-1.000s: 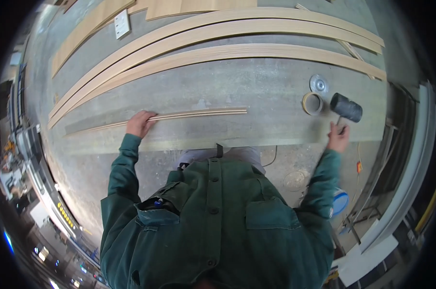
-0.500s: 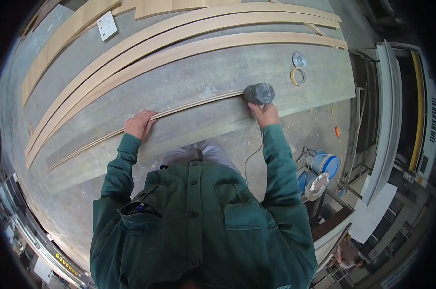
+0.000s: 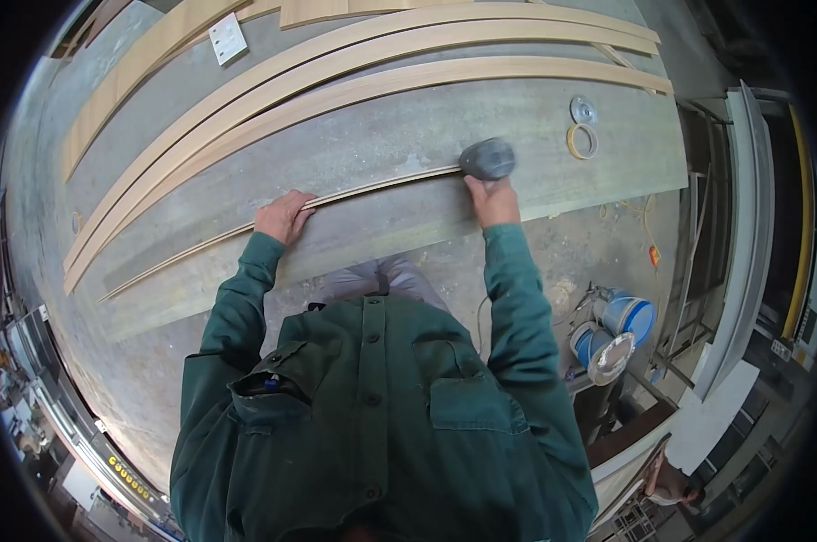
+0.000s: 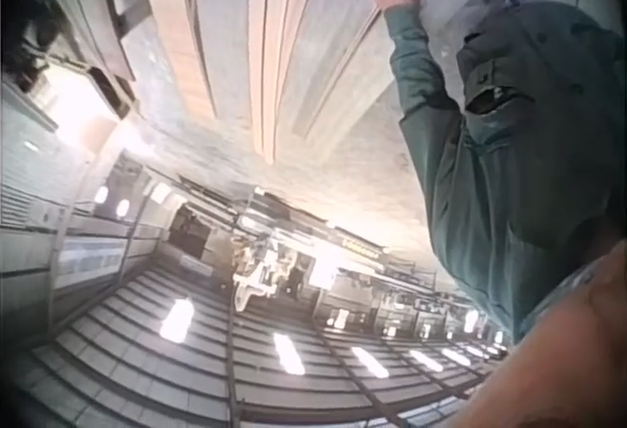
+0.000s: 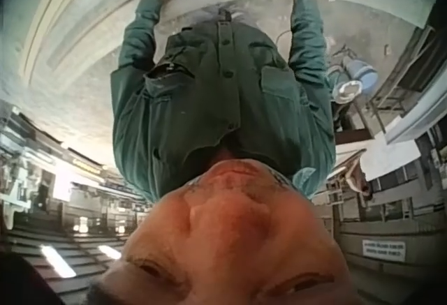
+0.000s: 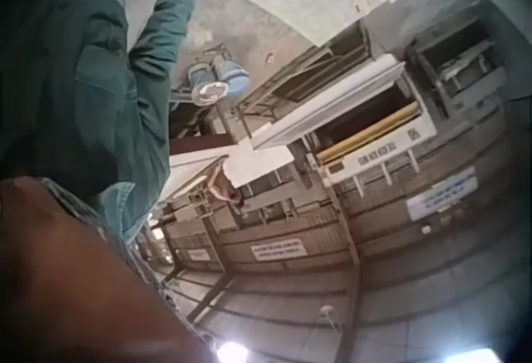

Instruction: Sanding a wooden plank and preparing wooden strips using an angle grinder and a mallet.

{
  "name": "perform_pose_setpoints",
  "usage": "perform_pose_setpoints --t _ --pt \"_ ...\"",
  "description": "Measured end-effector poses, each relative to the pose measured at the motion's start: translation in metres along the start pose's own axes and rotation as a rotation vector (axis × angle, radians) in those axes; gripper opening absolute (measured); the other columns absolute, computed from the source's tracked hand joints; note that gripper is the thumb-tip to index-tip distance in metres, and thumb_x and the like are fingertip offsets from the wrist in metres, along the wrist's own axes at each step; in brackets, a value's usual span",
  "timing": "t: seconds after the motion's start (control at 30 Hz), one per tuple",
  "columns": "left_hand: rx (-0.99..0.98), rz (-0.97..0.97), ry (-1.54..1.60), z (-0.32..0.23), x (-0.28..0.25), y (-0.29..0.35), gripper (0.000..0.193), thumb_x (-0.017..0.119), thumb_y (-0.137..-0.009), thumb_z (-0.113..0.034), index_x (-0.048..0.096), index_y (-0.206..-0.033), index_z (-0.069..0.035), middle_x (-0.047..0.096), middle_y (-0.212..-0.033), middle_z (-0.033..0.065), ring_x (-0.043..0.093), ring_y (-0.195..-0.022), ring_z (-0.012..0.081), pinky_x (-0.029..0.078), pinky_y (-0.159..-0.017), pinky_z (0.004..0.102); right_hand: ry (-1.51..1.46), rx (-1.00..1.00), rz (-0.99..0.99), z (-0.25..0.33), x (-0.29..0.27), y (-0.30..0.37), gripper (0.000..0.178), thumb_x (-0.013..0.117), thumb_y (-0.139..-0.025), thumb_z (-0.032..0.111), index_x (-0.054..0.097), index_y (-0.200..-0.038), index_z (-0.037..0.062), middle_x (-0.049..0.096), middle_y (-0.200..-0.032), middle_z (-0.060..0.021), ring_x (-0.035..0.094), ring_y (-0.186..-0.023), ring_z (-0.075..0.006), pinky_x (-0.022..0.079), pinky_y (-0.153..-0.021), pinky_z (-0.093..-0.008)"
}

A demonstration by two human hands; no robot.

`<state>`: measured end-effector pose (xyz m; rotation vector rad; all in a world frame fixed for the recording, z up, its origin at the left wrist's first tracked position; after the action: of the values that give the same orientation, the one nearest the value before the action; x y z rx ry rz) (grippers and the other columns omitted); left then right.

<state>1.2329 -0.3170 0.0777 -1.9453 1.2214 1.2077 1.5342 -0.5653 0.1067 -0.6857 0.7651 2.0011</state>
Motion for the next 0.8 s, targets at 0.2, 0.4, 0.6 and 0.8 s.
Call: perform_pose_setpoints --t 0.2,0.4,0.6,0.8 --pt "-0.007 -0.001 -0.008 -0.001 0.003 0.0 0.017 0.06 -0.087 -0.027 0.062 -0.102 -0.018 0.061 -0.089 0.0034 0.064 -0.082 0.0255 0.052 -0.066 0.0378 0.118 -0.143 0.167 0.01 0.043 0.012 0.06 0.067 -0.08 0.047 0.054 -0.104 -0.0065 0.063 -0.09 -0.0302 0.059 -0.089 -0.0477 0.048 -0.075 -0.0505" --pt "-0.007 0.018 0.007 -0.005 0.001 -0.002 0.018 0.06 -0.087 -0.028 0.062 -0.103 -0.019 0.061 -0.09 0.0032 0.064 -0.083 0.026 0.052 -0.066 0.0378 0.312 -0.263 0.555 0.097 0.103 0.075 0.06 0.065 -0.081 0.045 0.046 -0.113 -0.0018 0.063 -0.095 -0.0286 0.061 -0.089 -0.0452 0.048 -0.075 -0.0529" --pt "-0.029 0.021 0.013 0.008 0.001 0.005 0.018 0.059 -0.088 -0.028 0.062 -0.103 -0.018 0.061 -0.092 0.0031 0.064 -0.083 0.0261 0.052 -0.066 0.0385 0.166 0.048 0.157 0.011 0.032 0.007 0.073 0.066 -0.076 0.052 0.055 -0.116 -0.0074 0.061 -0.106 -0.0315 0.059 -0.101 -0.0441 0.047 -0.088 -0.0461" --pt "0.06 -0.039 0.082 0.012 0.009 0.004 0.017 0.061 -0.085 -0.023 0.059 -0.101 -0.016 0.06 -0.089 0.0044 0.064 -0.083 0.0251 0.052 -0.065 0.0393 -0.041 0.192 -0.041 -0.01 -0.001 -0.009 0.057 0.07 -0.079 0.049 0.059 -0.093 -0.0053 0.054 -0.055 -0.0111 0.05 -0.037 -0.0215 0.041 -0.037 -0.0362"
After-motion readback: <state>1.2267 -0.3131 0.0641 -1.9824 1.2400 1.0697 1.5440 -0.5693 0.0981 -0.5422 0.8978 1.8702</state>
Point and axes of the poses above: each hand's wrist, its own y-axis away from the middle knuckle, its own x-axis out of the palm, z = x × y, the point moved 4 cm from there along -y, towards the middle knuckle
